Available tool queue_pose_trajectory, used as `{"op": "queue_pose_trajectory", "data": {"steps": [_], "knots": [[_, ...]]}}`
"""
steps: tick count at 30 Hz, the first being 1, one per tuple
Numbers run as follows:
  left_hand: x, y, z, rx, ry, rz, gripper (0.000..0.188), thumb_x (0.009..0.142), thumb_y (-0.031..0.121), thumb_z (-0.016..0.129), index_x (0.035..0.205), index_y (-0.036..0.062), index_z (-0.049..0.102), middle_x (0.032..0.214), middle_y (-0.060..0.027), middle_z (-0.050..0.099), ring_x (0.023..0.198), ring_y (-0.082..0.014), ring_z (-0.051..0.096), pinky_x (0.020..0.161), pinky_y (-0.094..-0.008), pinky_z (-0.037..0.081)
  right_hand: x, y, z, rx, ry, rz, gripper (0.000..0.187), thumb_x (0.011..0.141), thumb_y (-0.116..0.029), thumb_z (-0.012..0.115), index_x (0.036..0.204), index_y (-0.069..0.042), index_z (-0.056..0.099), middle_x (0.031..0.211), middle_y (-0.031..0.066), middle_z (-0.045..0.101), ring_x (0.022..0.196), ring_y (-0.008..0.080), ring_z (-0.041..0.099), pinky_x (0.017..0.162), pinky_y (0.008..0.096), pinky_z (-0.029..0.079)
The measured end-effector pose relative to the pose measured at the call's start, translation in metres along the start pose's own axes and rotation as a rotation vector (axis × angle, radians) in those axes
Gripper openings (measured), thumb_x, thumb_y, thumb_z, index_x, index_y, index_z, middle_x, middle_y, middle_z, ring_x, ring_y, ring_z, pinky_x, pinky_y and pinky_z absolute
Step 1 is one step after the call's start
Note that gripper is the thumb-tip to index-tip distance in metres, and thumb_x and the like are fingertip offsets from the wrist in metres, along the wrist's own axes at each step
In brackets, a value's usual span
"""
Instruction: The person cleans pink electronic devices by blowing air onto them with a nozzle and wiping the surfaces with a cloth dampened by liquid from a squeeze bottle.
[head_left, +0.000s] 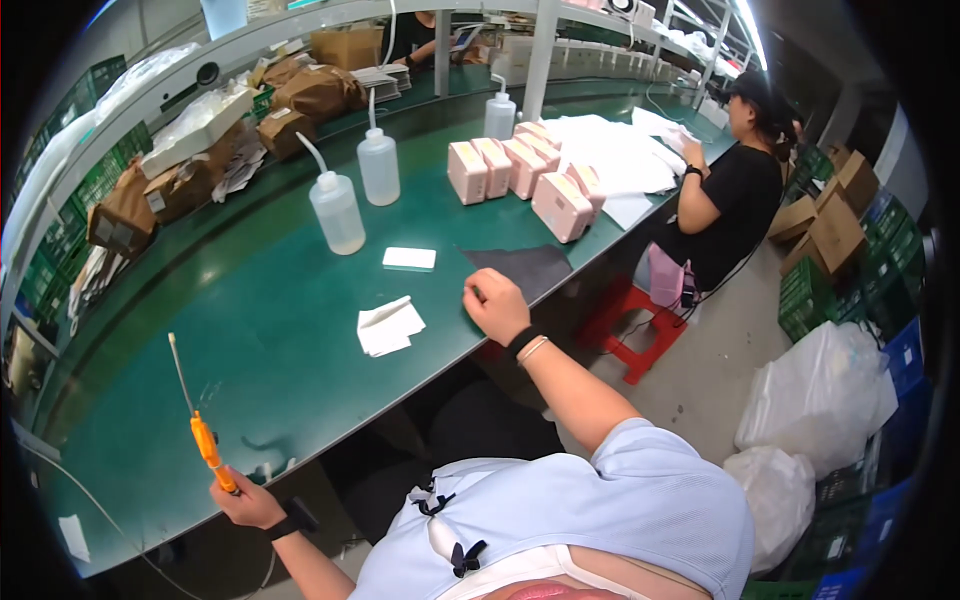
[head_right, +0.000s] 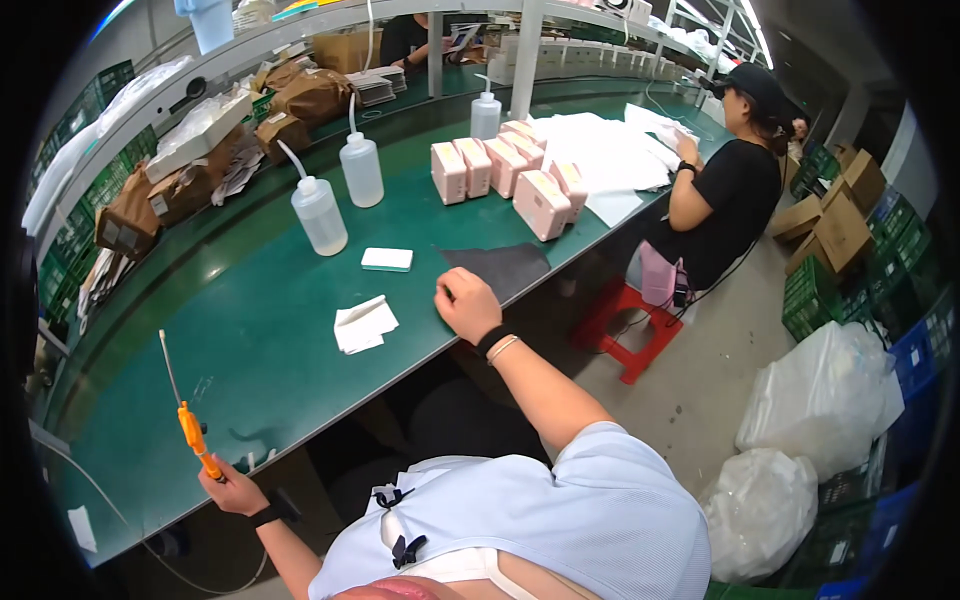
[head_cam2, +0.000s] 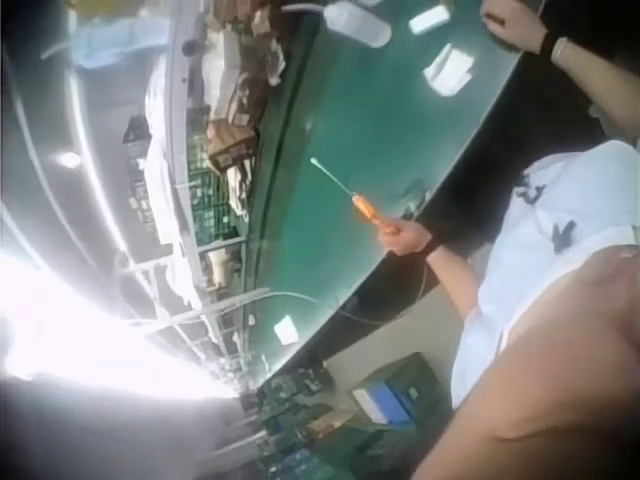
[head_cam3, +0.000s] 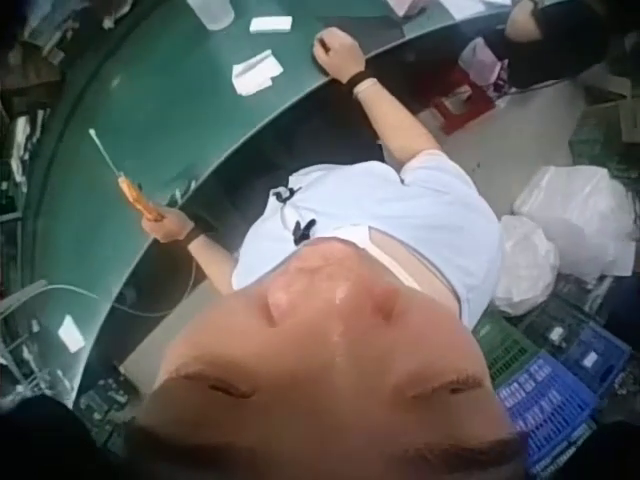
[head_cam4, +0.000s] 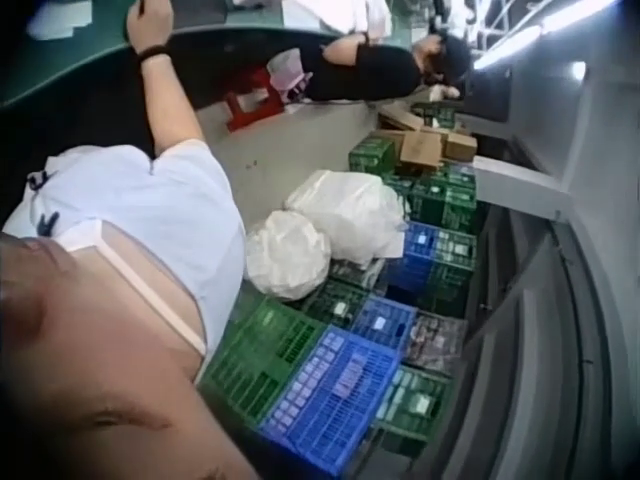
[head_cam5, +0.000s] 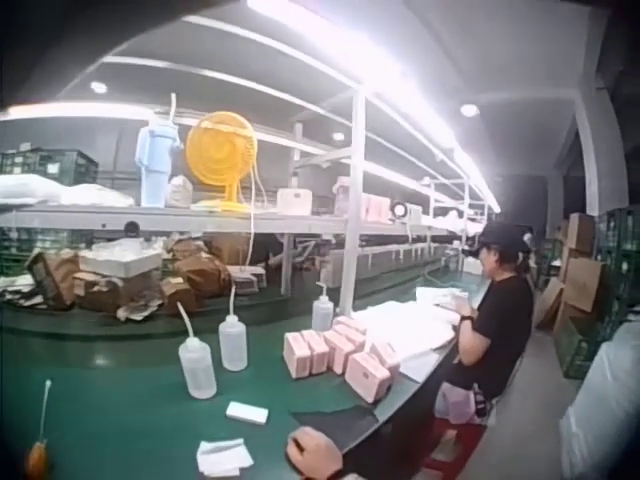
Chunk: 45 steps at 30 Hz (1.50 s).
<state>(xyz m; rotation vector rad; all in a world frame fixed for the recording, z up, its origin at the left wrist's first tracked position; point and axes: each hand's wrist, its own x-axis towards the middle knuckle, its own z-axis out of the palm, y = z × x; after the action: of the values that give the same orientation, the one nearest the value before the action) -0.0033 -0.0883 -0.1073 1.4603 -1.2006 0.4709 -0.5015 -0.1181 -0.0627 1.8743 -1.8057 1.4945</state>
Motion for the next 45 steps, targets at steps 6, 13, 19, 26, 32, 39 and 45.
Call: {"op": "queue_pose_trajectory", "data": {"steps": [6,13,19,26,32,39,45], "knots": [[-0.004,-0.008,0.002,0.026,0.037,-0.005,0.024,0.097,0.021,0.067,0.099,-0.0013,0.061,0.081,-0.0109,0.06,0.07,-0.0244,0.056,0.066,-0.035,0.048,0.003,-0.003,0.0,0.043,-0.008,-0.031,0.006,0.081,-0.005,0.065,0.085,-0.003,0.061,0.082,0.011,0.061,0.068,0.0283,0.061,0.063,0.0379,0.05],[-0.005,-0.006,0.004,0.056,0.043,-0.02,0.024,0.095,0.021,0.069,0.097,-0.0021,0.062,0.081,-0.0127,0.062,0.07,-0.0263,0.058,0.067,-0.0351,0.05,0.003,0.006,-0.006,0.078,-0.006,-0.075,0.006,0.08,-0.004,0.065,0.084,-0.002,0.061,0.083,0.0121,0.062,0.075,0.0319,0.062,0.067,0.0407,0.05],[-0.01,-0.002,0.0,0.129,0.006,-0.305,0.02,0.094,0.019,0.069,0.098,-0.0007,0.064,0.083,-0.0125,0.066,0.073,-0.0226,0.06,0.069,-0.0351,0.049,0.006,0.004,-0.007,0.08,-0.098,-0.107,0.007,0.08,-0.003,0.065,0.087,-0.003,0.063,0.087,0.0141,0.064,0.078,0.0341,0.062,0.069,0.041,0.051],[-0.013,-0.017,0.01,0.176,0.076,-0.144,0.023,0.091,0.024,0.071,0.1,0.0049,0.063,0.084,-0.014,0.064,0.074,-0.0333,0.061,0.067,-0.042,0.048,0.005,0.008,0.001,0.066,-0.22,-0.119,0.006,0.083,-0.002,0.064,0.088,-0.001,0.061,0.088,0.0143,0.063,0.079,0.0329,0.06,0.068,0.04,0.049],[-0.006,0.007,-0.002,0.249,0.057,-0.166,0.021,0.089,0.028,0.071,0.095,0.0084,0.063,0.081,-0.0122,0.065,0.074,-0.0354,0.063,0.065,-0.0441,0.049,0.005,0.006,0.005,0.053,-0.243,-0.219,0.004,0.087,-0.001,0.062,0.09,0.0,0.06,0.087,0.0132,0.06,0.073,0.0294,0.058,0.064,0.0359,0.047],[0.0,0.018,-0.003,0.167,0.082,-0.073,0.018,0.087,0.024,0.071,0.091,0.0094,0.062,0.079,-0.0115,0.064,0.072,-0.0348,0.063,0.063,-0.0425,0.049,-0.006,0.014,-0.001,0.025,-0.181,-0.083,0.007,0.093,-0.004,0.058,0.097,0.002,0.059,0.088,0.0107,0.057,0.067,0.0225,0.052,0.061,0.0337,0.044],[0.003,0.014,-0.008,0.073,0.077,-0.046,0.017,0.084,0.018,0.073,0.089,0.0079,0.06,0.077,-0.0102,0.063,0.07,-0.0332,0.063,0.061,-0.0403,0.049,-0.005,0.011,0.003,0.024,-0.21,-0.081,0.007,0.093,-0.005,0.058,0.097,0.002,0.059,0.087,0.0097,0.056,0.066,0.0212,0.048,0.061,0.0332,0.042]]}}
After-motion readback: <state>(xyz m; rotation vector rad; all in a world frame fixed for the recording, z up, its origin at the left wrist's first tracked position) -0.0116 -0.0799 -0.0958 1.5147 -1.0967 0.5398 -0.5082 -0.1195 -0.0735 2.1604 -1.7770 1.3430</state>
